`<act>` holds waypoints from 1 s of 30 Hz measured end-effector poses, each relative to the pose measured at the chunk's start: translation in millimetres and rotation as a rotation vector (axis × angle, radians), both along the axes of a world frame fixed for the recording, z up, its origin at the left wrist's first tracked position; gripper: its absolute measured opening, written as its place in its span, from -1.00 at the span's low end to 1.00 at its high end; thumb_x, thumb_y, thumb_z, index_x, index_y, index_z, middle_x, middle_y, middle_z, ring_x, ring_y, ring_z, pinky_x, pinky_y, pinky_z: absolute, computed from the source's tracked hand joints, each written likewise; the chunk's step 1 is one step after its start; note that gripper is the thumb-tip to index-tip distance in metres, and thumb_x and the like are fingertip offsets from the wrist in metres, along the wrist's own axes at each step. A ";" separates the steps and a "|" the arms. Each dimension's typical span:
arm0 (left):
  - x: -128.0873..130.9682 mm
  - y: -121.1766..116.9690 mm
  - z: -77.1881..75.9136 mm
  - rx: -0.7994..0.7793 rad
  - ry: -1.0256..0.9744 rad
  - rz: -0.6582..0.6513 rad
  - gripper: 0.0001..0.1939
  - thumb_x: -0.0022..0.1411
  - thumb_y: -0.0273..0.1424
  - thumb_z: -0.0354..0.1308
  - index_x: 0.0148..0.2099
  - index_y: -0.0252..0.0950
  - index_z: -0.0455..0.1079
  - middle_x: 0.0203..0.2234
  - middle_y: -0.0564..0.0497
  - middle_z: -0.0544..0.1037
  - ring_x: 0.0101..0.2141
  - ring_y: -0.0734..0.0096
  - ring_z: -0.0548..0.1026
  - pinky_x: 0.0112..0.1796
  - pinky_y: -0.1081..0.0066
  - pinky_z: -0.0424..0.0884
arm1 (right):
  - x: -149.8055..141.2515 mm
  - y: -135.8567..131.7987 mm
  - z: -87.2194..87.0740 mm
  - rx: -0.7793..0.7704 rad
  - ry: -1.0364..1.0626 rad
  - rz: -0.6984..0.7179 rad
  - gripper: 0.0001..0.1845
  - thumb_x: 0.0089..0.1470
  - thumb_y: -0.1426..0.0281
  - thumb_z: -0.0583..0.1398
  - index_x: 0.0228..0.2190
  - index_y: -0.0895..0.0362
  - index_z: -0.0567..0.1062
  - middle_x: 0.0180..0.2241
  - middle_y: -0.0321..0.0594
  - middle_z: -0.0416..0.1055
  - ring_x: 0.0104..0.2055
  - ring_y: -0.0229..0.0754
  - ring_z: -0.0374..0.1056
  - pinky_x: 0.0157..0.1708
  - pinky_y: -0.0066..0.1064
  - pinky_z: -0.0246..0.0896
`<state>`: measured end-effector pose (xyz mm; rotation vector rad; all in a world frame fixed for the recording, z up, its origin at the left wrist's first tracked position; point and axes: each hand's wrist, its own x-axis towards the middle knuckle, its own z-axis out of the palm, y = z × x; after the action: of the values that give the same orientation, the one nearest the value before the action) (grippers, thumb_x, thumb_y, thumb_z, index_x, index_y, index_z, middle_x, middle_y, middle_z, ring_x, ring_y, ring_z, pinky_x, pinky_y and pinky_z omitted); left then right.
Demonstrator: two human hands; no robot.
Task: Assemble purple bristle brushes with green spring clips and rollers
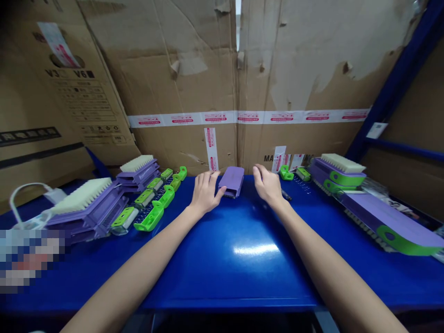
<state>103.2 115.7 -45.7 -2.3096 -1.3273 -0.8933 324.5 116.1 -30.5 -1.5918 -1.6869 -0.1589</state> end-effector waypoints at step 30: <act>-0.7 9.0 -4.6 -0.049 0.133 0.040 -0.58 0.30 -0.21 -0.16 0.10 -0.28 0.23 -0.01 -0.19 0.35 0.01 0.10 0.26 0.01 0.13 0.12 | 79.2 5.9 -24.9 -0.184 -0.238 -0.387 -0.54 0.12 0.32 -0.10 -0.04 0.17 0.39 0.05 0.04 0.30 0.11 0.12 0.10 0.05 0.20 -0.15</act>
<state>102.5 124.7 -50.3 -2.3263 -1.3478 -0.6886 403.7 122.0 -55.4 -2.0991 -1.5846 -0.4114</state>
